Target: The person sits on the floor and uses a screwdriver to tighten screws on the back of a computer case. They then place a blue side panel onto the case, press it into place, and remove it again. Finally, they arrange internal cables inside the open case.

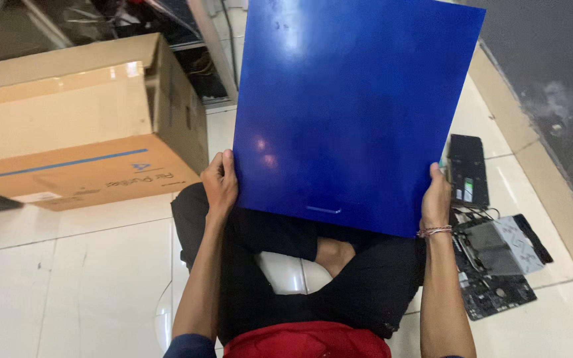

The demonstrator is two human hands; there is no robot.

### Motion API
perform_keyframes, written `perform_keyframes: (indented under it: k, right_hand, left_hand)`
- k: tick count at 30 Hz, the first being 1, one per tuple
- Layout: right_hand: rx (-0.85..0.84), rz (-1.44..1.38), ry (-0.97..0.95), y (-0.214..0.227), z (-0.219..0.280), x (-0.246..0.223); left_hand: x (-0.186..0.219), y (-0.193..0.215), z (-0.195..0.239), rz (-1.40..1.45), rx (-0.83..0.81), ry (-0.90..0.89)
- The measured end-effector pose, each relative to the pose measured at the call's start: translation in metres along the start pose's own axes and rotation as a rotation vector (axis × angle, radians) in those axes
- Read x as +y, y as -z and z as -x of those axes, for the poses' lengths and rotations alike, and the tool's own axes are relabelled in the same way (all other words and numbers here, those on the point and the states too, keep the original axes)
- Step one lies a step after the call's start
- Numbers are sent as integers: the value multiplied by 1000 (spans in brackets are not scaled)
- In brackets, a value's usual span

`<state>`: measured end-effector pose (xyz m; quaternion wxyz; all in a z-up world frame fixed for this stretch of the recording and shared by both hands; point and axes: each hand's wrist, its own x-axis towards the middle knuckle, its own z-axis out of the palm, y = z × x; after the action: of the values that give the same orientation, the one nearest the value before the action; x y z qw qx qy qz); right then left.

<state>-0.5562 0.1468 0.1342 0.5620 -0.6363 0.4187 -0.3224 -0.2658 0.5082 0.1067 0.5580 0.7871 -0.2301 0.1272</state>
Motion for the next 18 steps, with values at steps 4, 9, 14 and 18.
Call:
perform_keyframes:
  k: [4, 9, 14, 18]
  right_hand:
    - [-36, -101, -5, -33, 15, -2]
    - [-75, -136, 87, -79, -17, 43]
    - [-164, -121, 133, -139, 5, 18]
    - [-307, -18, 105, -179, 68, -47]
  left_hand:
    - [-5, 38, 9, -36, 59, 37]
    - [-36, 92, 23, -115, 210, 35]
    - [-18, 167, 51, -95, 186, 148]
    - [27, 241, 81, -30, 201, 262]
